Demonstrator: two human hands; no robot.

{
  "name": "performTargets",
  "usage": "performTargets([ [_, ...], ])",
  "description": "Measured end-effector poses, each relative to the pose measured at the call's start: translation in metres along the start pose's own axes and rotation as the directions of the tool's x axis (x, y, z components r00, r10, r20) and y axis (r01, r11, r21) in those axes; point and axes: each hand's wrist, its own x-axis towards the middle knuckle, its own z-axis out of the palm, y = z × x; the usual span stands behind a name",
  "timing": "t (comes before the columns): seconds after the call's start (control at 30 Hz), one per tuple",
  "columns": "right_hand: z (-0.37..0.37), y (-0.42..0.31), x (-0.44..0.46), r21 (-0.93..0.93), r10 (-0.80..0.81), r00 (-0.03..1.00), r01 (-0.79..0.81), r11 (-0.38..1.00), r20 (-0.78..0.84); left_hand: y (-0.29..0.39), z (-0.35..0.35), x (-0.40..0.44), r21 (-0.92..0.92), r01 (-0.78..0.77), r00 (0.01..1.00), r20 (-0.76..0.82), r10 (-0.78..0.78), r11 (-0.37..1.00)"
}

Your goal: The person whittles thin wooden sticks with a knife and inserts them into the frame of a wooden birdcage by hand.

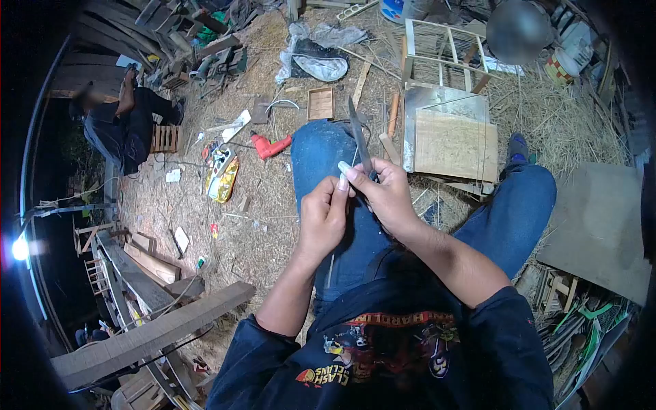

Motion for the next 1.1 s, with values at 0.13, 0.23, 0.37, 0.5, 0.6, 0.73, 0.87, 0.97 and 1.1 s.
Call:
performTargets([
  [0.13,-0.013,0.008,0.005,-0.013,-0.117,0.993,0.117,0.993,-0.027,-0.008,0.022,0.008,-0.101,-0.015,1.000,0.008,0.016,0.995],
  [0.23,-0.021,0.002,0.001,-0.101,-0.193,0.975,0.182,0.978,-0.114,-0.007,0.042,0.015,-0.160,-0.029,1.000,-0.001,0.029,0.987],
  [0.37,-0.036,0.000,0.003,-0.221,-0.323,0.927,0.280,0.934,-0.191,-0.003,0.067,0.025,-0.189,-0.084,0.995,-0.060,0.074,0.978],
  [0.5,-0.057,-0.001,0.010,-0.314,-0.388,0.889,0.307,0.899,-0.243,-0.006,0.087,0.041,-0.183,-0.049,0.999,-0.020,0.047,0.982],
  [0.6,-0.083,-0.003,0.024,-0.385,-0.400,0.868,0.275,0.881,-0.295,-0.015,0.108,0.059,-0.242,-0.055,0.998,0.024,0.063,0.969],
  [0.73,-0.134,0.017,0.046,-0.581,-0.357,0.859,0.088,0.809,-0.367,-0.037,0.140,0.088,-0.103,-0.056,0.998,0.009,0.057,0.993],
  [0.87,-0.157,0.015,0.049,-0.708,-0.347,0.820,-0.096,0.700,-0.455,-0.069,0.175,0.116,-0.346,0.042,0.999,0.045,-0.028,0.937],
  [0.97,-0.197,0.050,0.066,-0.753,-0.382,0.782,-0.163,0.638,-0.493,-0.089,0.198,0.131,-0.387,0.057,0.998,0.057,-0.038,0.920],
  [1.1,-0.223,0.067,0.080,-0.839,-0.435,0.788,-0.180,0.513,-0.435,-0.090,0.211,0.138,-0.370,0.186,0.980,0.136,-0.145,0.910],
])
